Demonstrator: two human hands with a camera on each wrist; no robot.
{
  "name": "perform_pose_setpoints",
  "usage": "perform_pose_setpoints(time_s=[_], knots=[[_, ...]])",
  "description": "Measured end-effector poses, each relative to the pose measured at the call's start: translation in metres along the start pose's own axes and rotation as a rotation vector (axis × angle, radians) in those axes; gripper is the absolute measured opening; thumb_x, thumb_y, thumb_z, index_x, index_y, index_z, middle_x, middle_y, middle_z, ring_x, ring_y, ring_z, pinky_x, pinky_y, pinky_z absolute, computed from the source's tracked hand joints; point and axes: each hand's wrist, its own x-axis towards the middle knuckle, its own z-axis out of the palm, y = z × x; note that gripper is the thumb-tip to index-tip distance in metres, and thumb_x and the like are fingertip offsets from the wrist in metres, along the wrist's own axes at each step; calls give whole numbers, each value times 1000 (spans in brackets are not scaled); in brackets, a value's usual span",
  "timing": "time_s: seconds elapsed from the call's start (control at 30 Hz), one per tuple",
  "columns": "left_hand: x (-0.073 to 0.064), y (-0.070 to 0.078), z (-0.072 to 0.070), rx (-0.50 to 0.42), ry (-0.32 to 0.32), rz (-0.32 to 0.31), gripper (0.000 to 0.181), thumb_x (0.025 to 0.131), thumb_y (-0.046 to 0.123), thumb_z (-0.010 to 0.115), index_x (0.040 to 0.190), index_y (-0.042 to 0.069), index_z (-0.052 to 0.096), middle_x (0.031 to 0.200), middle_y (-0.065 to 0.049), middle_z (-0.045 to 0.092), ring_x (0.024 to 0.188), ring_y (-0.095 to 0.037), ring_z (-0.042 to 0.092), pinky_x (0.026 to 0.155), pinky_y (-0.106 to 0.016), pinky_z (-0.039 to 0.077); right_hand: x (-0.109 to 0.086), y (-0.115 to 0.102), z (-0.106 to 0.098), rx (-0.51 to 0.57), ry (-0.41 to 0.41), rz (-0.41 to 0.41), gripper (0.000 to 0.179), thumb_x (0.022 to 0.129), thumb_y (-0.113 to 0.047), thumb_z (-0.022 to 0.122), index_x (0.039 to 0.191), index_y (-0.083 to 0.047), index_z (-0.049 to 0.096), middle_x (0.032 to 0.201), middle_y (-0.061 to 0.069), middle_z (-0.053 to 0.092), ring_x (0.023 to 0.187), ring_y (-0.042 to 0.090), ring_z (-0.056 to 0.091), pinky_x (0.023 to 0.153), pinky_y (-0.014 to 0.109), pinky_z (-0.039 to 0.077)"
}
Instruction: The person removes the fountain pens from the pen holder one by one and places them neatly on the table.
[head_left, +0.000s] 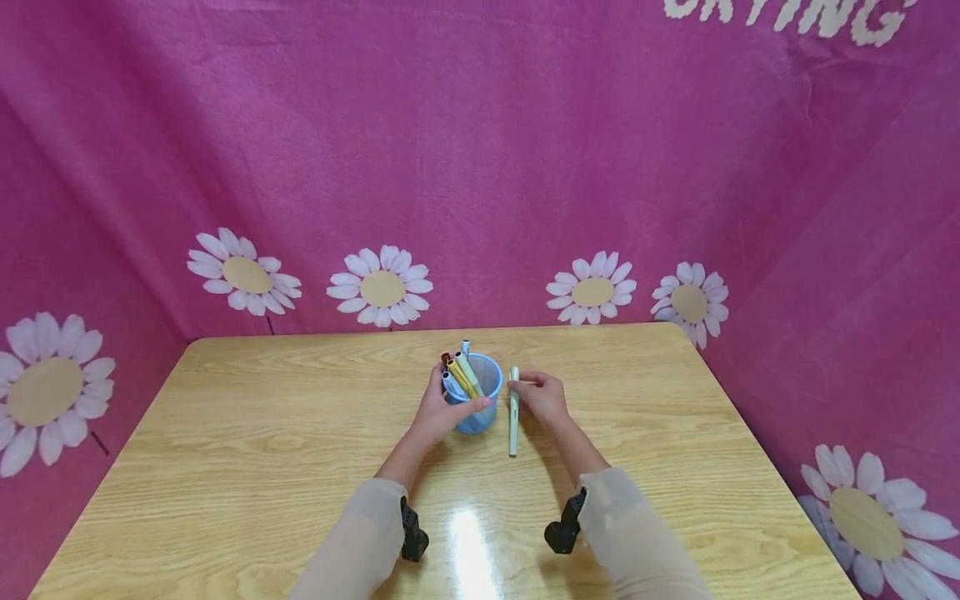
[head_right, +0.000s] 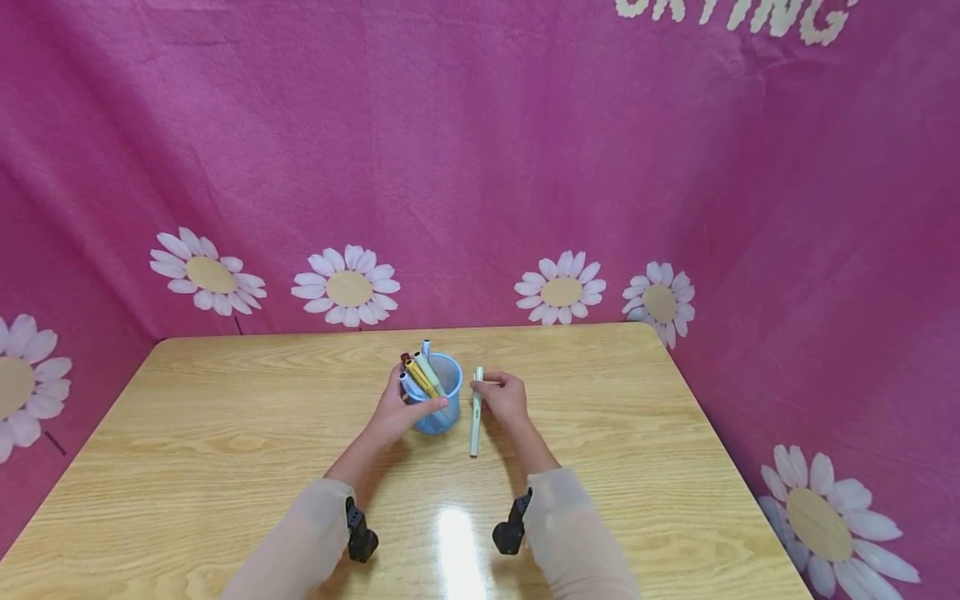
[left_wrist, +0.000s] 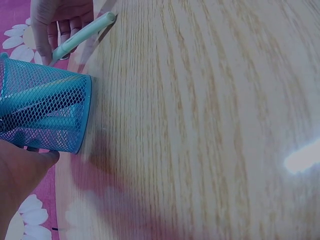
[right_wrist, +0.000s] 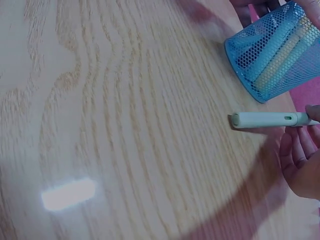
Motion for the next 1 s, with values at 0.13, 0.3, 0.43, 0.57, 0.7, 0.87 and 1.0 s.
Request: perform_pose_setpoints(time_s=[0.13, 0.3, 0.43, 0.57, 0.7, 0.87, 1.0], knots=[[-2, 2, 0, 0, 5, 8, 96, 77, 23, 77, 149, 10, 15, 151, -20, 26, 139, -39, 24, 111, -54, 26, -1, 5, 2, -15, 34, -16, 33, 80, -12, 70, 109, 3, 64, 70, 1, 64, 53, 5, 56, 50, 19, 47], [13, -17, 2, -20, 14, 17, 98, 74, 25, 79, 149, 15, 16, 152, -16, 26, 141, -34, 24, 113, -51, 25, 0, 9, 7, -54, 84, -53, 32, 79, -13, 72, 106, 3, 66, 64, -3, 57, 52, 4, 51, 49, 18, 43], [21, -29, 3, -4, 25, 27, 101, 73, 32, 80, 149, 19, 16, 152, -13, 27, 141, -31, 25, 113, -50, 26, -1, 11, 9, -110, 106, -81, 31, 78, -14, 74, 104, 2, 67, 70, 2, 63, 55, 3, 51, 51, 17, 43], [20, -30, 3, -5, 32, 47, 103, 71, 36, 81, 149, 19, 16, 152, -13, 28, 140, -32, 26, 112, -51, 27, -3, 12, 11, -150, 119, -100, 30, 77, -13, 74, 101, 2, 67, 78, 9, 68, 59, 3, 53, 53, 16, 43], [20, -30, 3, -9, 35, 58, 104, 69, 37, 82, 149, 18, 17, 151, -13, 28, 140, -32, 26, 112, -50, 27, -4, 13, 13, -196, 136, -109, 29, 77, -14, 74, 100, 3, 68, 79, 10, 67, 61, 5, 52, 53, 16, 43], [19, -29, 3, -8, 41, 52, 105, 68, 37, 82, 149, 18, 17, 151, -13, 29, 140, -31, 27, 112, -49, 27, -5, 14, 14, -256, 149, -98, 30, 77, -17, 75, 100, -1, 69, 78, 6, 64, 64, 8, 52, 55, 17, 41], [19, -29, 3, -11, 44, 50, 104, 68, 36, 83, 148, 18, 18, 150, -13, 30, 139, -31, 28, 112, -49, 27, -6, 15, 15, -292, 154, -104, 30, 76, -20, 75, 101, -2, 69, 76, 4, 62, 66, 9, 51, 55, 18, 41]])
